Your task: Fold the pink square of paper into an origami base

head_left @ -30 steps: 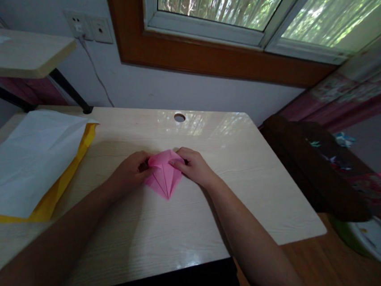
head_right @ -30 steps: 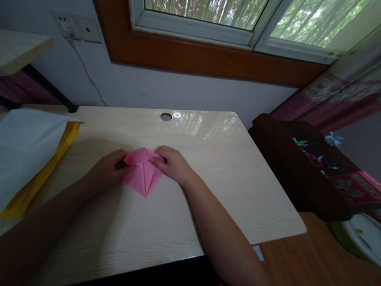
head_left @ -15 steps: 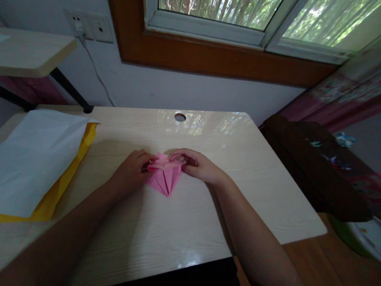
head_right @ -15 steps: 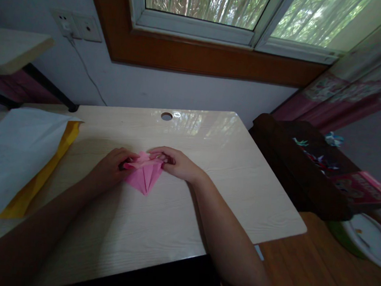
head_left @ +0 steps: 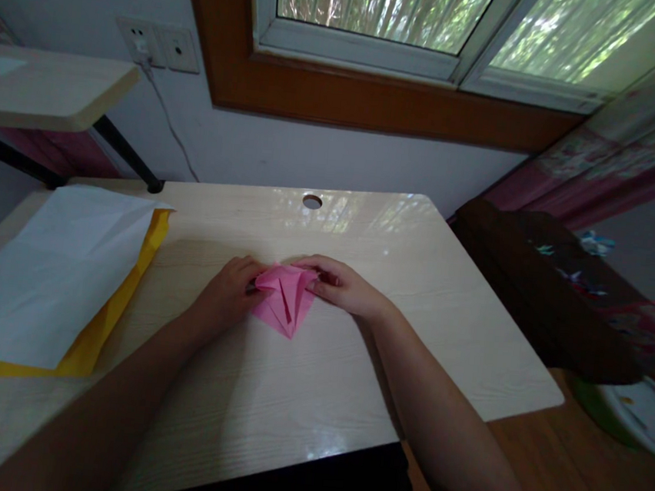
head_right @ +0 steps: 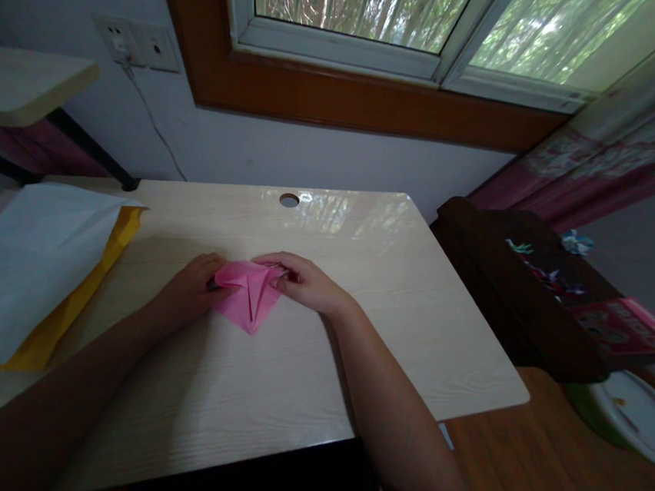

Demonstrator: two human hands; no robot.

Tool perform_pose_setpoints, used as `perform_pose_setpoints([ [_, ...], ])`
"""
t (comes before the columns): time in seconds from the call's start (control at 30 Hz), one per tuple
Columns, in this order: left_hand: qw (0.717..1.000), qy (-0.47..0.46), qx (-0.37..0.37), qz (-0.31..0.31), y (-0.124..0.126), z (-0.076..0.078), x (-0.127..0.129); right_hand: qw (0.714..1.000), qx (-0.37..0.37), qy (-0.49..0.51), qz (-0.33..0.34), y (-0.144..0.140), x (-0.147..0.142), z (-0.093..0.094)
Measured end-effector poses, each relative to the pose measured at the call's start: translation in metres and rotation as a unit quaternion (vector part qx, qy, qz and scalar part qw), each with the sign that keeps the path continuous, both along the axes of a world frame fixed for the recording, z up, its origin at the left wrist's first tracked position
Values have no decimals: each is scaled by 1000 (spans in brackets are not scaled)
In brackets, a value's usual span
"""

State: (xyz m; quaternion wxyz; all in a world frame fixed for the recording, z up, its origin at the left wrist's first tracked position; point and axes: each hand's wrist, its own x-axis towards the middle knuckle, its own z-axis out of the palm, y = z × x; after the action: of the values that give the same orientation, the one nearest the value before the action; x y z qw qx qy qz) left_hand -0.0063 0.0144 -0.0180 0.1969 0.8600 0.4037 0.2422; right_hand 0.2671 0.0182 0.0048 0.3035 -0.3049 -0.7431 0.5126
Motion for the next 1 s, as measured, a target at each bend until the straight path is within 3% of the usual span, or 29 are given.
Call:
perform_pose_setpoints([
  [0.23, 1000, 0, -4, 7, 0, 2, 0, 995, 57, -15, -79, 3, 0, -9],
  [0.37, 1000, 4, -11, 16, -1, 5, 1, 993, 51, -8, -102, 5, 1, -13],
  [0.7, 997, -16, -70, 37, -2, 8, -2, 996, 86, -16, 2, 4, 0, -1],
  [0.9, 1000, -8, -23, 10, 1, 2, -2, 985, 155, -75, -10, 2, -9, 0],
  [1.0, 1000, -8, -7, -9, 2, 2, -2, 985, 147, -83, -25, 2, -11, -2],
])
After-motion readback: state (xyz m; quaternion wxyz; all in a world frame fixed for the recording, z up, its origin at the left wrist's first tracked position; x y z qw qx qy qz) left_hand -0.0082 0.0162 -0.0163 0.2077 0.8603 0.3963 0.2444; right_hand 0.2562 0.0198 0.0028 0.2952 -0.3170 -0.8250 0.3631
